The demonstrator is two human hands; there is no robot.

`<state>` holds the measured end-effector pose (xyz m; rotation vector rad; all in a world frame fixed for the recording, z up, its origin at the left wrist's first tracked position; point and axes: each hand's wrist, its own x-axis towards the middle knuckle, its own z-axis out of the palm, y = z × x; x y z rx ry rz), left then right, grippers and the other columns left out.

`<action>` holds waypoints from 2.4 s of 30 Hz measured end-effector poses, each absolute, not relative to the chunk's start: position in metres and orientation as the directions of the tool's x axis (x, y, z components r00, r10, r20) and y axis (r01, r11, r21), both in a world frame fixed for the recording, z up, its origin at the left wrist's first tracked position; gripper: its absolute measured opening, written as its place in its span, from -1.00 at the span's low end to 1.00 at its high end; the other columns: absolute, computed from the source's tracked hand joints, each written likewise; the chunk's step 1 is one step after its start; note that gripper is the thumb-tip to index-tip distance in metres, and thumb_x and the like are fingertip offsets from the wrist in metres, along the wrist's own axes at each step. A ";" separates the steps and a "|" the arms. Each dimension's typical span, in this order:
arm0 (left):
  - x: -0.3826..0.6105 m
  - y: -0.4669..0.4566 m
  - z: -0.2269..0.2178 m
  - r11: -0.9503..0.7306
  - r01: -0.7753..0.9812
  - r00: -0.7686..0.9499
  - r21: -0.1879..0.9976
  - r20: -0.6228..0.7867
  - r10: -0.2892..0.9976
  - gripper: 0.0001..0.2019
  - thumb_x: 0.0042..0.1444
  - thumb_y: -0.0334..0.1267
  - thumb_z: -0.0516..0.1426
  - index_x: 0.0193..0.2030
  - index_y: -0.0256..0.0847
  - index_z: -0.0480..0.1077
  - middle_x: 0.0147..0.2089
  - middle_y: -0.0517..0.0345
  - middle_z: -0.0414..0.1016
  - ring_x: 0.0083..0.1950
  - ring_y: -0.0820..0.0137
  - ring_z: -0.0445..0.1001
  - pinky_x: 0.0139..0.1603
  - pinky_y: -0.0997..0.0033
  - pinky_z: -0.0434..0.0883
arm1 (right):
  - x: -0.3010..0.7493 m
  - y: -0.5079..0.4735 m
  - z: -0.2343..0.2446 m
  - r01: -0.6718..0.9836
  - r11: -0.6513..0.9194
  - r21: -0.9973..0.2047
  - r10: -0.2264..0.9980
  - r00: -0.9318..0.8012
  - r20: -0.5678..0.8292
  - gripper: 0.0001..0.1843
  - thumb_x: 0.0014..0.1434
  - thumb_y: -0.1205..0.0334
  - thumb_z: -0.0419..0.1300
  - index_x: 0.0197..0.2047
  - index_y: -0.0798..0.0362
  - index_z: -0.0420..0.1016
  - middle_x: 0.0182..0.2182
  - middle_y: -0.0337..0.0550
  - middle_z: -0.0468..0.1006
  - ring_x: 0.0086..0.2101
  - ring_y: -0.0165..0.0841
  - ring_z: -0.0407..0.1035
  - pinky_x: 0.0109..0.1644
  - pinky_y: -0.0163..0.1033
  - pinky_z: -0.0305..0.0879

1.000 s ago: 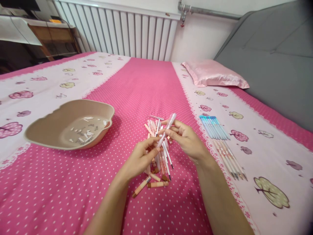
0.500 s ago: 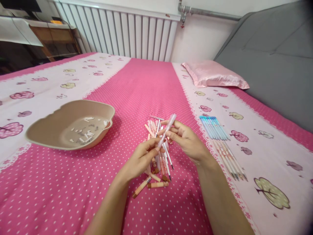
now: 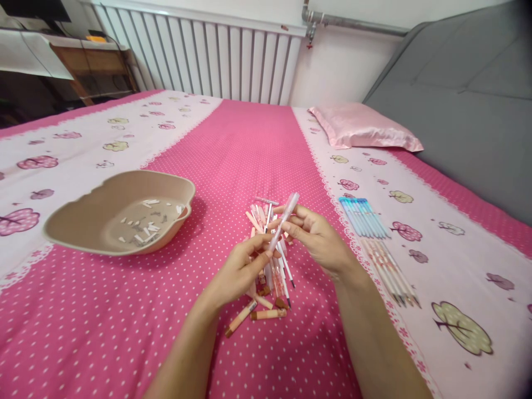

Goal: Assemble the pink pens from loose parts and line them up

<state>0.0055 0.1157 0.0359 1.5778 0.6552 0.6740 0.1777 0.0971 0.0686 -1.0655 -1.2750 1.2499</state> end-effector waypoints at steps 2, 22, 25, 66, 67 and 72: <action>0.006 0.115 0.036 -0.101 0.041 0.667 0.994 0.048 0.744 -0.70 0.19 -0.22 0.04 0.04 -0.20 0.35 -0.12 0.05 0.44 -0.11 0.33 0.40 -0.05 0.30 0.33 | 0.177 0.097 0.069 -0.058 0.069 -0.996 0.993 -0.091 0.075 -0.73 0.18 0.28 0.15 -0.03 0.03 0.35 -0.21 -0.12 0.57 -0.24 -0.37 0.46 -0.04 -0.12 0.34; 0.003 0.114 0.040 -0.053 0.061 0.689 0.997 -0.004 0.725 -0.77 0.21 -0.21 -0.01 -0.10 -0.26 0.36 -0.19 0.08 0.40 -0.14 0.33 0.37 -0.09 0.32 0.32 | 0.179 0.095 0.067 -0.075 0.063 -0.995 0.987 -0.143 0.074 -0.72 0.21 0.29 0.11 0.01 0.01 0.36 -0.18 -0.10 0.55 -0.19 -0.35 0.45 -0.04 -0.13 0.34; 0.002 0.114 0.039 -0.056 0.060 0.690 0.997 0.000 0.724 -0.77 0.21 -0.20 -0.01 -0.13 -0.26 0.37 -0.19 0.07 0.40 -0.14 0.33 0.37 -0.10 0.32 0.32 | 0.179 0.094 0.068 -0.068 0.058 -0.996 0.987 -0.144 0.067 -0.71 0.21 0.30 0.11 0.02 0.01 0.36 -0.17 -0.11 0.55 -0.17 -0.36 0.44 -0.02 -0.13 0.33; 0.007 0.107 0.041 0.221 0.063 0.673 0.973 -0.205 0.711 -0.56 0.09 0.01 0.09 0.07 -0.13 0.25 -0.26 0.15 0.27 -0.42 0.44 0.38 -0.58 0.35 0.50 | 0.176 0.093 0.068 -0.065 0.029 -0.997 0.989 -0.143 0.038 -0.64 0.17 0.30 0.13 0.06 -0.03 0.32 -0.05 -0.09 0.46 -0.09 -0.35 0.39 0.06 -0.09 0.31; 0.007 0.107 0.041 0.226 0.064 0.671 0.972 -0.209 0.711 -0.56 0.09 0.01 0.09 0.06 -0.13 0.25 -0.26 0.16 0.26 -0.42 0.45 0.38 -0.58 0.34 0.51 | 0.177 0.093 0.067 -0.053 0.044 -0.998 0.989 -0.136 0.050 -0.63 0.16 0.30 0.15 0.05 -0.03 0.33 -0.02 -0.10 0.44 -0.06 -0.34 0.37 0.08 -0.09 0.29; 0.007 0.107 0.041 0.211 0.070 0.669 0.975 -0.202 0.715 -0.62 0.10 0.02 0.08 -0.03 -0.16 0.28 -0.28 0.17 0.25 -0.40 0.42 0.39 -0.58 0.30 0.52 | 0.178 0.093 0.066 0.007 0.033 -0.999 0.990 -0.137 0.032 -0.59 0.08 0.24 0.25 0.03 -0.01 0.35 -0.07 -0.10 0.45 -0.09 -0.34 0.37 0.03 -0.12 0.33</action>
